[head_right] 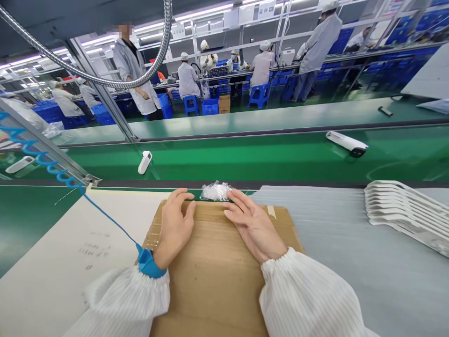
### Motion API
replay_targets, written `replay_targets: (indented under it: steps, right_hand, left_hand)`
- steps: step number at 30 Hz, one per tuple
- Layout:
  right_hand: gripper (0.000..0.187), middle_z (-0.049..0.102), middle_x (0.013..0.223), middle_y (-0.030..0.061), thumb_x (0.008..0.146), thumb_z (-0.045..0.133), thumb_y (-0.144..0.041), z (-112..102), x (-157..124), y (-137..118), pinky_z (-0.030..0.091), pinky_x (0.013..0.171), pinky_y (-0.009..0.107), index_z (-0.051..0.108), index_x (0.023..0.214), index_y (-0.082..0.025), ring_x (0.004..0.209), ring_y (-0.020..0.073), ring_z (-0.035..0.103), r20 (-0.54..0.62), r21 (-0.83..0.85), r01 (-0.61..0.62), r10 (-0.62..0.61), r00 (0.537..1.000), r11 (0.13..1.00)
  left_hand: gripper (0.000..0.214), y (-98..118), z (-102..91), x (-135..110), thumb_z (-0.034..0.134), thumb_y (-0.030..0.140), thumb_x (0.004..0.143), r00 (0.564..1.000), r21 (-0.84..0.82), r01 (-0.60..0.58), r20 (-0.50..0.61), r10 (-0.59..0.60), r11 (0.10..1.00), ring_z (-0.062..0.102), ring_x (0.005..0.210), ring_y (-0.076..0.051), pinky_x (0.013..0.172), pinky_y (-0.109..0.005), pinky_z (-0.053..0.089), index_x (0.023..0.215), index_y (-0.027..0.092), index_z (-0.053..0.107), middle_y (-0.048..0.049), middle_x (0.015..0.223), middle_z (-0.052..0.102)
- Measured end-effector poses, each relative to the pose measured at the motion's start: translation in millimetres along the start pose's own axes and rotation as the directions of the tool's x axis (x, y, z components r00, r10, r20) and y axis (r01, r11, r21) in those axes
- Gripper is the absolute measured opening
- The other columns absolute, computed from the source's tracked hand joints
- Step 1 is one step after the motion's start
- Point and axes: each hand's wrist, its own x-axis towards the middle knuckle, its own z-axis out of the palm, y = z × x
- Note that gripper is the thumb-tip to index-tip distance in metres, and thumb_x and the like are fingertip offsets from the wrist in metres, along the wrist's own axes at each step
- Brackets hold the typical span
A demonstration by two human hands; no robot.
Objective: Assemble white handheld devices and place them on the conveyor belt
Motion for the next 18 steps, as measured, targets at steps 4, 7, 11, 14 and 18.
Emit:
replay_targets:
  steps: [4,7,11,14,18]
  right_hand:
    - [0.058,0.056,0.148,0.0045,0.064,0.089,-0.014,1.4,-1.2,-0.8,0.042,0.118,0.039,0.071,0.117,-0.029,0.138,0.0262,0.051,-0.004,-0.007,-0.004,0.004,1.000,1.000]
    - [0.055,0.057,0.147,0.0041,0.066,0.089,-0.015,0.9,-1.0,-0.8,0.040,0.119,0.039,0.071,0.116,-0.028,0.137,0.0253,0.052,-0.004,0.010,-0.007,0.007,1.000,1.000]
    - [0.053,0.057,0.147,0.0049,0.068,0.087,-0.015,0.0,-0.6,-0.8,0.042,0.118,0.037,0.071,0.116,-0.028,0.135,0.0249,0.053,0.004,0.016,-0.022,0.022,1.000,1.000]
    - [0.052,0.057,0.147,0.0060,0.069,0.087,-0.016,-0.4,-0.2,-0.5,0.043,0.116,0.035,0.072,0.117,-0.027,0.134,0.0242,0.054,0.001,0.018,-0.022,0.022,1.000,1.000]
    - [0.050,0.058,0.146,0.0054,0.068,0.088,-0.016,-2.1,1.6,1.1,0.044,0.115,0.032,0.072,0.115,-0.027,0.131,0.0229,0.056,0.016,0.024,-0.027,0.027,1.000,0.999]
  left_hand:
    - [0.015,-3.3,-1.6,3.6,0.056,0.009,0.086,0.998,-0.001,0.046,-0.045,-0.046,0.999,0.059,0.121,-0.029,0.104,-0.052,0.045,0.094,0.018,0.066,-0.0123,0.122,0.064]
    - [0.015,-3.0,-0.7,3.2,0.056,0.009,0.086,0.998,-0.018,0.040,-0.047,-0.041,0.999,0.059,0.120,-0.028,0.103,-0.051,0.046,0.093,0.018,0.065,-0.0118,0.121,0.064]
    - [0.015,-2.6,-0.3,2.3,0.055,0.010,0.086,0.997,-0.027,0.042,-0.063,-0.043,0.999,0.060,0.119,-0.027,0.103,-0.050,0.046,0.093,0.019,0.065,-0.0110,0.120,0.064]
    - [0.016,-3.2,-0.4,2.3,0.055,0.009,0.086,0.997,-0.033,0.034,-0.064,-0.036,0.999,0.060,0.118,-0.027,0.104,-0.049,0.046,0.093,0.019,0.065,-0.0105,0.119,0.064]
    - [0.015,-4.4,0.3,2.4,0.055,0.009,0.086,0.997,-0.039,0.037,-0.071,-0.040,0.999,0.061,0.116,-0.026,0.103,-0.050,0.047,0.092,0.020,0.064,-0.0103,0.118,0.064]
